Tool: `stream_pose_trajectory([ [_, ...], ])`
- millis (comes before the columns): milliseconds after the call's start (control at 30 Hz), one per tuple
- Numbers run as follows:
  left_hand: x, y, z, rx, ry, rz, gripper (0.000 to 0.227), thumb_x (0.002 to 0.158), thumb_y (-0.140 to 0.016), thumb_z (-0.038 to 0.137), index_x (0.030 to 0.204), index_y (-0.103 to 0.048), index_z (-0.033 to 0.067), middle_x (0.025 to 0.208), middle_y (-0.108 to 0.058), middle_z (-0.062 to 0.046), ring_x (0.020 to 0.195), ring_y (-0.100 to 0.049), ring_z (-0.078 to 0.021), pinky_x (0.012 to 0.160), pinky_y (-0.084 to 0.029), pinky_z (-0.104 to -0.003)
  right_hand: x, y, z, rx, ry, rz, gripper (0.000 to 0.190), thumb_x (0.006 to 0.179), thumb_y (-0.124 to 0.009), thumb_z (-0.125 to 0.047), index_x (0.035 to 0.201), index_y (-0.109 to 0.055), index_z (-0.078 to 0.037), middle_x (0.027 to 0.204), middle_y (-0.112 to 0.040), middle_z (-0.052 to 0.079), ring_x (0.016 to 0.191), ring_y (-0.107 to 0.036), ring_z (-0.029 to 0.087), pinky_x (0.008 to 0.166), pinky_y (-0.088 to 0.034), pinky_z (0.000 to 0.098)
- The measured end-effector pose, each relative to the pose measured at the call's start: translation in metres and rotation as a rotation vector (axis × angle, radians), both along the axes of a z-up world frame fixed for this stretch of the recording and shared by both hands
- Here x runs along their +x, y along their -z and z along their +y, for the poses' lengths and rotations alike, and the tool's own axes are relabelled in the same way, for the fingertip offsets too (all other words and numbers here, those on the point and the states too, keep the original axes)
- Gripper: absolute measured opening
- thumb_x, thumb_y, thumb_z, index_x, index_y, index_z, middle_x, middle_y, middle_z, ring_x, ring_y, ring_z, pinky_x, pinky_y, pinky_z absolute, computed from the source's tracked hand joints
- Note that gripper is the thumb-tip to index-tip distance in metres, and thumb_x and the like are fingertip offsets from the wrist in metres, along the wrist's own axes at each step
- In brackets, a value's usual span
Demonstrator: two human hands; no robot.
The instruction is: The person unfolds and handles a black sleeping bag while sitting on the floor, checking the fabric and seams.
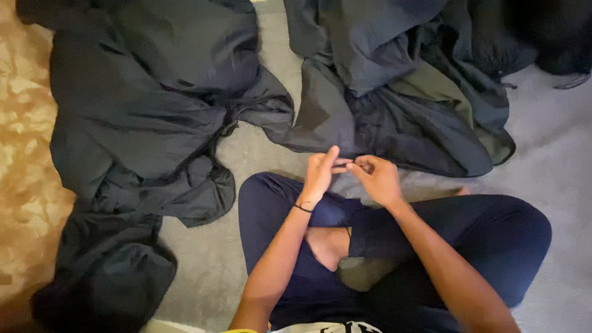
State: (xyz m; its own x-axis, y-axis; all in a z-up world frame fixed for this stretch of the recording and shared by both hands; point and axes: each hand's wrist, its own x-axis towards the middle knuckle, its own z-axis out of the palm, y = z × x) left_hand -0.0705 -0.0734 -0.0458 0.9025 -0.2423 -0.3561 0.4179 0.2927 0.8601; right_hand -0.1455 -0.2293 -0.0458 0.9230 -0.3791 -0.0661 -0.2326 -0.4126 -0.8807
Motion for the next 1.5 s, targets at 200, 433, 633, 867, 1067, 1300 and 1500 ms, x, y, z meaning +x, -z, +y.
stream_pose_trajectory([
  [200, 0.001, -0.016, 0.006, 0.165, 0.109, -0.133, 0.053, 0.106, -0.078, 0.033, 0.061, -0.06, 0.0082, 0.09, -0.08, -0.028, 0.079, -0.081, -0.0303, 0.066, -0.065, -0.035, 0.007, 0.002, -0.004, 0.113, 0.046, -0.04, 0.01, 0.099, -0.079, -0.018, 0.09, -0.082, -0.017, 0.067, -0.075, 0.003, 0.064, -0.071, 0.014, 0.064, -0.057, 0.0294],
  [433, 0.035, -0.031, 0.031, 0.041, -0.27, -0.095, 0.027, 0.115, -0.058, 0.03, 0.103, -0.068, 0.0075, 0.097, -0.081, -0.012, 0.071, -0.077, -0.0155, 0.061, -0.064, -0.025, 0.0, -0.008, -0.005, 0.211, -0.085, -0.089, 0.019, 0.106, -0.069, -0.011, 0.091, -0.08, -0.009, 0.069, -0.077, 0.008, 0.066, -0.072, 0.016, 0.063, -0.056, 0.0297],
  [633, 0.04, -0.038, 0.042, -0.001, -0.231, -0.065, 0.02, 0.112, -0.063, 0.031, 0.103, -0.064, 0.013, 0.096, -0.078, -0.006, 0.07, -0.075, -0.0105, 0.059, -0.064, -0.02, -0.001, -0.008, -0.004, 0.198, -0.134, -0.094, 0.019, 0.104, -0.066, -0.009, 0.09, -0.079, -0.007, 0.071, -0.076, 0.012, 0.068, -0.07, 0.02, 0.065, -0.056, 0.0338],
  [867, 0.038, -0.031, 0.025, 0.074, -0.107, -0.108, 0.022, 0.103, -0.078, 0.023, 0.092, -0.069, 0.0068, 0.087, -0.08, -0.013, 0.063, -0.076, -0.0165, 0.053, -0.064, -0.024, -0.002, -0.016, -0.002, 0.188, -0.162, -0.091, 0.019, 0.103, -0.064, -0.007, 0.089, -0.078, -0.006, 0.07, -0.075, 0.01, 0.065, -0.065, 0.016, 0.063, -0.053, 0.0324],
  [1067, 0.048, -0.036, 0.044, 0.145, -0.31, -0.181, 0.023, 0.099, -0.08, 0.018, 0.084, -0.066, 0.0088, 0.078, -0.075, -0.01, 0.058, -0.069, -0.0111, 0.053, -0.06, -0.023, 0.0, -0.023, -0.02, -0.025, -0.088, -0.071, 0.017, 0.099, -0.068, -0.008, 0.085, -0.077, -0.008, 0.069, -0.074, 0.011, 0.067, -0.07, 0.029, 0.065, -0.055, 0.0384],
  [1300, 0.067, -0.046, 0.081, 0.169, -0.541, -0.276, 0.021, 0.106, -0.074, 0.02, 0.091, -0.06, 0.0146, 0.08, -0.069, 0.0, 0.058, -0.061, -0.0048, 0.052, -0.053, -0.016, 0.007, -0.022, -0.067, -0.125, 0.034, -0.072, 0.02, 0.098, -0.061, -0.006, 0.087, -0.076, -0.01, 0.075, -0.073, 0.015, 0.077, -0.071, 0.038, 0.076, -0.056, 0.0466],
  [1500, 0.06, -0.041, 0.067, 0.303, -0.517, -0.426, 0.017, 0.104, -0.075, 0.014, 0.09, -0.064, 0.0124, 0.076, -0.07, -0.002, 0.058, -0.062, -0.0062, 0.053, -0.054, -0.019, 0.003, -0.028, -0.08, -0.115, 0.12, -0.031, 0.018, 0.1, -0.06, -0.006, 0.092, -0.076, -0.007, 0.079, -0.074, 0.015, 0.077, -0.074, 0.034, 0.075, -0.058, 0.0437],
])
